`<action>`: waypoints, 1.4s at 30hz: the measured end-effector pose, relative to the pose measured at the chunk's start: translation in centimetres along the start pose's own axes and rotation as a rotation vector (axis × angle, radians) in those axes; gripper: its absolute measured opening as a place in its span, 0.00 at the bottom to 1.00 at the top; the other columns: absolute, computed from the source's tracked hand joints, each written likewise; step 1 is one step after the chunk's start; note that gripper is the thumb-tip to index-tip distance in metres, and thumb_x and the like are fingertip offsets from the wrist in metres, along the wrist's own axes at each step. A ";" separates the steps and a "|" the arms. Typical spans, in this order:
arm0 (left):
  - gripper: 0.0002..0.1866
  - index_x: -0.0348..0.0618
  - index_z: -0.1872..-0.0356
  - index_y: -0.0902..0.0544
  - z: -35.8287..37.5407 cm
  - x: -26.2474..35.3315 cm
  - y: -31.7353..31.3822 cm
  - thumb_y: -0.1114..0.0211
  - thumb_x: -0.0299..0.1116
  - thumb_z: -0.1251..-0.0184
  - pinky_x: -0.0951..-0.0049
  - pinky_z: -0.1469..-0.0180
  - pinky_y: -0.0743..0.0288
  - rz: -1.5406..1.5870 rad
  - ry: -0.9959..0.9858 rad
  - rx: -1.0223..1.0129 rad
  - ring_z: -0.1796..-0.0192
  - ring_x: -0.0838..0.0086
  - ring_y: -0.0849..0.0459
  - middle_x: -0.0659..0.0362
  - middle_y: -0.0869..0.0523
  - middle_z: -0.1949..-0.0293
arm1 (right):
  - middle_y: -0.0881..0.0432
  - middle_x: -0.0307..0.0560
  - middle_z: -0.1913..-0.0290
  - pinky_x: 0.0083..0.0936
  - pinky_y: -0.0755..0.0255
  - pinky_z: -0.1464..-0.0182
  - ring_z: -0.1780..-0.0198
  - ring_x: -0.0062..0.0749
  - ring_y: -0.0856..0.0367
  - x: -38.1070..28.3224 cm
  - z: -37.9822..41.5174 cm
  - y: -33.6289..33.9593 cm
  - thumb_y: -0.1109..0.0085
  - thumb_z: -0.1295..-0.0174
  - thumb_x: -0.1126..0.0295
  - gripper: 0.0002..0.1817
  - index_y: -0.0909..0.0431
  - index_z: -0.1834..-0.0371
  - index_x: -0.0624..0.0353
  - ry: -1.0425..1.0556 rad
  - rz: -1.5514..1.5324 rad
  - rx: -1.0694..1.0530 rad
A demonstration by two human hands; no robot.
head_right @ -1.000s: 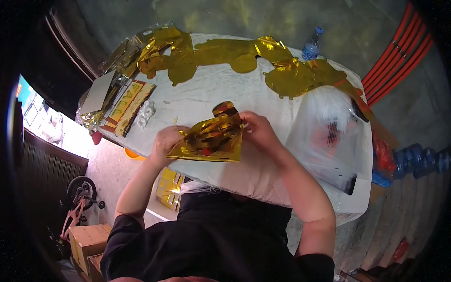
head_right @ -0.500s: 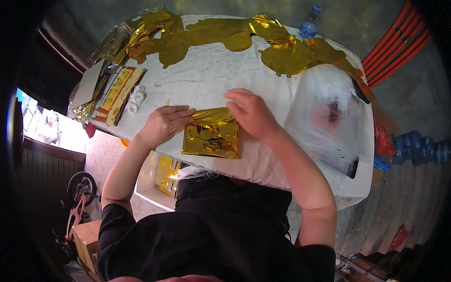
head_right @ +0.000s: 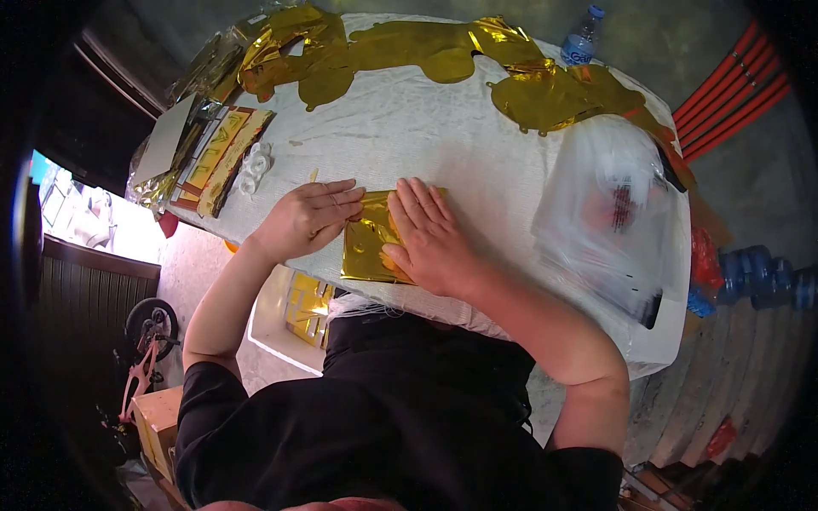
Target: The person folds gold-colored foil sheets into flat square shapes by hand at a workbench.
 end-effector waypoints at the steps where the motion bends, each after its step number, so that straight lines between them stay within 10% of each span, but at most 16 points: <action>1: 0.15 0.38 0.53 0.17 0.1 -0.1 0.0 0.37 0.25 0.44 0.64 0.40 0.27 0.023 0.019 -0.021 0.40 0.59 0.22 0.55 0.18 0.46 | 0.47 0.62 0.27 0.41 0.63 0.25 0.24 0.48 0.54 -0.1 0.0 0.0 0.54 0.33 0.52 0.36 0.44 0.31 0.70 0.002 -0.003 -0.002; 8: 0.18 0.39 0.45 0.21 1.1 -2.4 -0.5 0.43 0.23 0.37 0.63 0.31 0.41 0.377 0.202 -0.115 0.32 0.62 0.31 0.53 0.22 0.40 | 0.51 0.62 0.26 0.42 0.65 0.24 0.24 0.50 0.57 -0.2 0.0 -0.2 0.54 0.34 0.53 0.38 0.49 0.29 0.70 -0.015 -0.002 -0.053; 14: 0.18 0.39 0.45 0.21 0.4 -5.1 -1.9 0.43 0.24 0.37 0.61 0.34 0.36 0.930 0.823 0.050 0.34 0.56 0.30 0.47 0.23 0.41 | 0.50 0.63 0.27 0.44 0.63 0.25 0.24 0.52 0.56 -0.2 0.0 -0.2 0.53 0.34 0.54 0.37 0.47 0.30 0.69 -0.002 -0.013 -0.026; 16: 0.19 0.39 0.42 0.23 -3.1 -1.4 -0.3 0.43 0.30 0.35 0.58 0.34 0.37 0.508 0.267 0.137 0.33 0.55 0.31 0.45 0.25 0.40 | 0.50 0.64 0.27 0.46 0.62 0.25 0.24 0.53 0.55 -0.2 -0.1 0.1 0.53 0.34 0.54 0.36 0.47 0.30 0.69 0.012 -0.021 -0.019; 19: 0.25 0.40 0.36 0.30 -4.6 1.3 -2.7 0.44 0.37 0.33 0.54 0.31 0.43 0.253 0.153 0.021 0.31 0.55 0.35 0.45 0.30 0.35 | 0.50 0.64 0.27 0.49 0.62 0.26 0.25 0.55 0.55 -0.4 -0.1 -0.3 0.53 0.34 0.55 0.35 0.46 0.30 0.67 0.026 -0.070 -0.095; 25: 0.36 0.42 0.28 0.46 -3.0 1.2 -5.8 0.45 0.46 0.31 0.56 0.26 0.54 0.192 0.179 -0.110 0.24 0.59 0.49 0.48 0.45 0.27 | 0.51 0.64 0.27 0.48 0.67 0.25 0.24 0.56 0.58 0.2 0.0 -1.0 0.54 0.33 0.56 0.36 0.51 0.28 0.67 -0.024 -0.053 -0.115; 42: 0.36 0.43 0.27 0.49 -2.7 1.0 -6.0 0.49 0.50 0.29 0.57 0.26 0.56 0.221 0.196 -0.096 0.24 0.64 0.50 0.51 0.49 0.26 | 0.50 0.61 0.26 0.46 0.65 0.24 0.24 0.51 0.57 0.4 -0.3 0.0 0.50 0.37 0.56 0.39 0.51 0.27 0.65 -0.063 -0.131 -0.101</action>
Point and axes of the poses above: each hand's wrist, its own z-axis away from the middle knuckle, its own y-axis out of the back of the hand, x = y × z, the point moved 9 cm from there along -z, towards the middle knuckle
